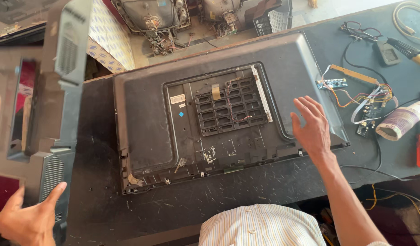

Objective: The person handles a small blue circuit board with attached wires, then places it into the back of a disassembled CRT television. The person reattaches the rear cover and uses a red-handled screwdriver to fasten screws along the back panel.

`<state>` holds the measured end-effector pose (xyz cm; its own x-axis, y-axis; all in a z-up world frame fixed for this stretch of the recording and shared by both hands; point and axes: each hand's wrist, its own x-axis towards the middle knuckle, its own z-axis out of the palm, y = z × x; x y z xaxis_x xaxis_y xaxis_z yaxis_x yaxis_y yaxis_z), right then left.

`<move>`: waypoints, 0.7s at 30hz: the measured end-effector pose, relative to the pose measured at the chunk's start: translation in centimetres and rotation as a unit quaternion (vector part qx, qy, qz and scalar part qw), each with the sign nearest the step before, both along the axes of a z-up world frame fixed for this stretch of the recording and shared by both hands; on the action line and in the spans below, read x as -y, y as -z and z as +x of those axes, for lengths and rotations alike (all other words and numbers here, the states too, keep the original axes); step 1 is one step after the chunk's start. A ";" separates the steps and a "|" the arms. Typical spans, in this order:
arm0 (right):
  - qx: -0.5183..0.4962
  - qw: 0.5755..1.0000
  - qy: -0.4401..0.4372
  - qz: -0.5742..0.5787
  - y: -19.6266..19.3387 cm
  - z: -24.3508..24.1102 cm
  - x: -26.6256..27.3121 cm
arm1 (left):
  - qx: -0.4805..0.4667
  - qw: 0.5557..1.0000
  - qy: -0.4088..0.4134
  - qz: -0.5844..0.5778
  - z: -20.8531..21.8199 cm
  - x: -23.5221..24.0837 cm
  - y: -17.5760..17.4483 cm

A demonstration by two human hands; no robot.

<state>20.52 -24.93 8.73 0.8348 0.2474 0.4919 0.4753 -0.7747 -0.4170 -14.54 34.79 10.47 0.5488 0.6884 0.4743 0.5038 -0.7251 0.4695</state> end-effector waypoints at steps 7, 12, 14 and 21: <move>-0.075 0.975 -0.024 0.206 -3.8 -1.4 -1.0 | -0.003 0.995 0.098 0.014 4.0 7.6 -6.7; -0.170 0.893 -0.071 0.410 -5.9 -2.3 0.5 | 0.004 0.973 0.231 0.011 9.8 15.9 -7.9; -0.175 0.860 -0.098 0.469 -6.0 -2.7 1.4 | 0.019 0.955 0.297 0.017 12.1 18.5 -7.5; -0.193 0.828 0.019 0.527 -3.1 -5.5 4.7 | -0.062 0.917 0.394 0.003 16.1 22.6 -5.0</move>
